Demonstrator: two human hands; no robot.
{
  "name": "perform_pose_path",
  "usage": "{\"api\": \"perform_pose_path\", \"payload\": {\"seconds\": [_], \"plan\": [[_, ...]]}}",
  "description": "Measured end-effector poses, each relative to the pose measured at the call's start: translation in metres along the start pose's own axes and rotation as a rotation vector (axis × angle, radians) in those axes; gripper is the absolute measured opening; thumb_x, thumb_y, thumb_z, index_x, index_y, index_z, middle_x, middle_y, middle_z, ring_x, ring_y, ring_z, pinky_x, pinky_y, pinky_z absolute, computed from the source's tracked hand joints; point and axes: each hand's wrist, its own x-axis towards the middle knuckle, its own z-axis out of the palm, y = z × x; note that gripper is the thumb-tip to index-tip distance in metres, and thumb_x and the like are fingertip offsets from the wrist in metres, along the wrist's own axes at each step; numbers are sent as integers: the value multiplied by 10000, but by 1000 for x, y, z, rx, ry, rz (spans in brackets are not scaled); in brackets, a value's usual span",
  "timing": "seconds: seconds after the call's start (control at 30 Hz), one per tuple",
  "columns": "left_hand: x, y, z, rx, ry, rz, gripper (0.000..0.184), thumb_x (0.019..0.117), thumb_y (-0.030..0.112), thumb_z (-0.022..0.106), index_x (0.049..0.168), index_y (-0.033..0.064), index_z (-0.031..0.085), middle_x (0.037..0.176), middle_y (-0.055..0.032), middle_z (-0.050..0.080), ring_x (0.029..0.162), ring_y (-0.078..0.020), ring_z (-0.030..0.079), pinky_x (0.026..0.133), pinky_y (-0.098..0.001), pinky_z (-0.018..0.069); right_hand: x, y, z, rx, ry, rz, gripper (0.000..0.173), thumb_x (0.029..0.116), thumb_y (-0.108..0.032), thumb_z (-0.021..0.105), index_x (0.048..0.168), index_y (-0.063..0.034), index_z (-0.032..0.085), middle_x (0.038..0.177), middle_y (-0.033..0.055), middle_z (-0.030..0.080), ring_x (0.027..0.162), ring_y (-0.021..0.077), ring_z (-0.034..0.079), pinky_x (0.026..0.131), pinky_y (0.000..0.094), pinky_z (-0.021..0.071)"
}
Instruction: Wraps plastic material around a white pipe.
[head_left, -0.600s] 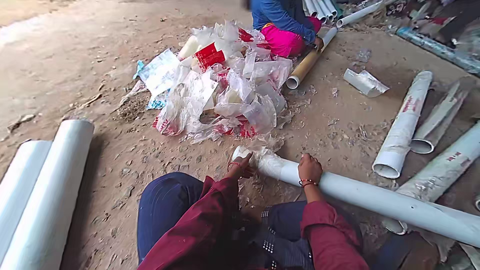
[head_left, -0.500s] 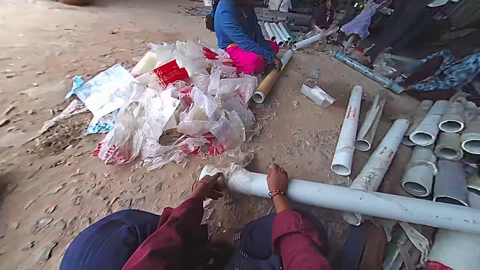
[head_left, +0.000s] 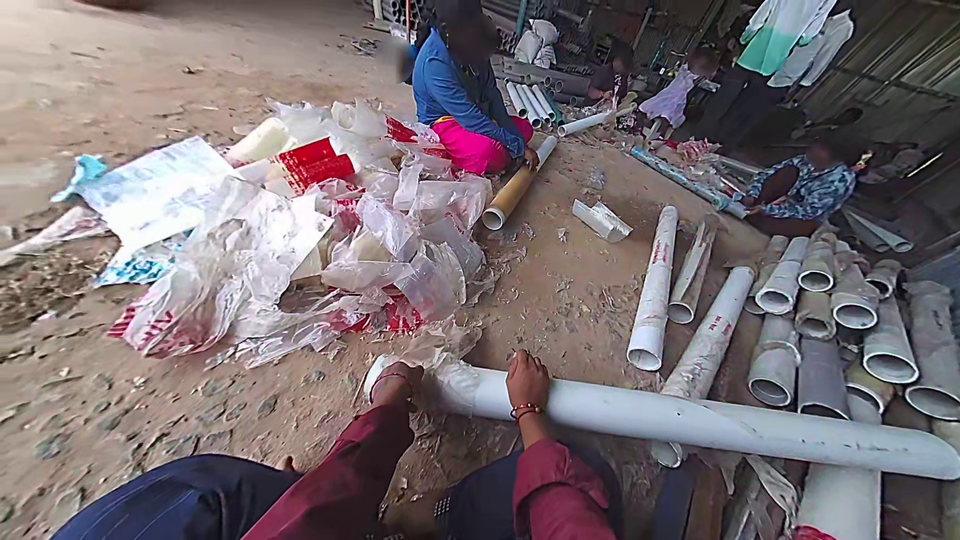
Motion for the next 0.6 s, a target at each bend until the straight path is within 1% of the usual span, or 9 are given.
{"api": "perform_pose_path", "payload": {"seconds": [0.1,0.23,0.3,0.33,0.37,0.4,0.47,0.53,0.6], "plan": [[-11,-10,1,17,4,0,576,1101,411,386,1216,-85,655,1278,-265,668,1206,-377,656,1052,-537,474,0,1,0,-1,-8,2,366,1078,-196,431,1228,13,691,1153,194,739,1155,349,683,991,487,507],[4,-31,9,30,20,30,592,1098,425,389,1192,-83,678,1266,-276,677,1255,-401,627,1090,-563,435,-4,2,3,0,44,-8,361,1070,-191,442,1194,17,709,1119,197,748,1126,359,696,968,498,517],[16,-46,12,1,16,39,579,1080,442,413,1196,-54,689,1240,-253,696,1204,-376,661,1064,-555,469,-6,2,4,-9,35,-2,369,1076,-204,428,1200,3,707,1130,188,746,1134,349,691,976,491,513],[6,-44,8,-57,-17,37,565,1096,416,402,1247,-65,656,1246,-259,688,1166,-358,678,1038,-525,486,-8,2,3,-10,54,-11,362,1074,-194,435,1188,10,711,1122,195,747,1128,358,695,968,500,517],[-12,-40,2,-120,-66,34,550,1122,387,366,1315,-73,597,1235,-258,681,1089,-320,702,981,-466,522,-10,3,3,-6,87,-27,350,1066,-177,452,1167,26,718,1105,211,749,1110,374,702,950,514,521],[-21,-39,0,-185,-84,34,534,1134,366,342,1343,-75,561,1182,-253,680,987,-288,713,905,-423,553,-11,3,3,-4,116,-44,334,1060,-160,468,1145,39,722,1086,225,748,1089,388,707,931,525,526],[-15,-43,-1,-252,-56,57,546,1132,376,332,1307,-72,591,1119,-245,695,926,-282,714,874,-433,560,-12,0,5,-18,160,-77,312,1058,-136,485,1111,61,721,1063,249,744,1054,411,715,900,543,532],[5,-55,0,-225,-14,85,599,1110,461,368,1269,-58,621,1103,-226,710,915,-287,728,873,-461,573,-15,-3,9,-43,150,-87,323,1076,-135,459,1109,71,706,1073,266,736,1053,426,712,895,555,523],[2,-57,-6,-184,-45,107,609,1096,483,433,1301,-65,605,1194,-235,693,1007,-289,726,943,-447,562,-17,-5,11,-45,153,-85,348,1087,-137,429,1120,85,696,1091,279,730,1067,441,707,900,573,512]]}}
